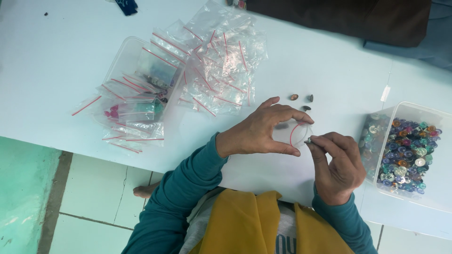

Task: Sorting and placing small buttons into plastic zip-lock bags

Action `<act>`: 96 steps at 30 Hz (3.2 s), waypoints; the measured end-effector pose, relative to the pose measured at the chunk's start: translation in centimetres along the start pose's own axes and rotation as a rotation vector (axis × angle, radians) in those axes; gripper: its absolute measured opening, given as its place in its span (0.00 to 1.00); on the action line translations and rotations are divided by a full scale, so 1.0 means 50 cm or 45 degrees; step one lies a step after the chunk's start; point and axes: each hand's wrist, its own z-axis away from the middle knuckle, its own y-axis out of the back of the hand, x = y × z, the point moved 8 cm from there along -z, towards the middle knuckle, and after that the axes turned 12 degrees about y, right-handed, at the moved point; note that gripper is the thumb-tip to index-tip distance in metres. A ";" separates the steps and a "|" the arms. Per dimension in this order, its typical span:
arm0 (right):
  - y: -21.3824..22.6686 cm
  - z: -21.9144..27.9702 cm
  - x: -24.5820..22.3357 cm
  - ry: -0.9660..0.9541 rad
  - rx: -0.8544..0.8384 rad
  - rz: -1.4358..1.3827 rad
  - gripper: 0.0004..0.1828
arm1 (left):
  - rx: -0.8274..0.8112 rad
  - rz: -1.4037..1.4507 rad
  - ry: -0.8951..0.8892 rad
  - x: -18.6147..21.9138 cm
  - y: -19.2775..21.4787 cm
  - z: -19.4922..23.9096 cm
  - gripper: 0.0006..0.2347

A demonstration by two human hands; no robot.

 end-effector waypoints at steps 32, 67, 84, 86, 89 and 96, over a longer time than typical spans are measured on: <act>-0.011 -0.003 -0.001 -0.006 -0.005 -0.056 0.09 | 0.020 -0.016 0.010 0.002 0.020 0.001 0.28; -0.112 0.083 0.053 -0.161 -0.368 0.004 0.04 | 0.083 0.020 0.027 -0.009 0.047 -0.001 0.29; -0.014 -0.011 -0.020 -0.049 -0.246 0.231 0.06 | -0.042 -0.181 0.058 -0.031 0.000 -0.004 0.26; -0.016 -0.012 -0.020 -0.039 -0.251 0.229 0.07 | -0.042 -0.183 0.058 -0.027 0.003 -0.005 0.26; -0.019 -0.011 -0.022 -0.036 -0.261 0.235 0.07 | -0.038 -0.198 0.048 -0.033 -0.001 -0.006 0.26; -0.017 -0.007 -0.020 -0.045 -0.258 0.253 0.07 | -0.028 -0.211 0.030 -0.036 -0.005 -0.007 0.26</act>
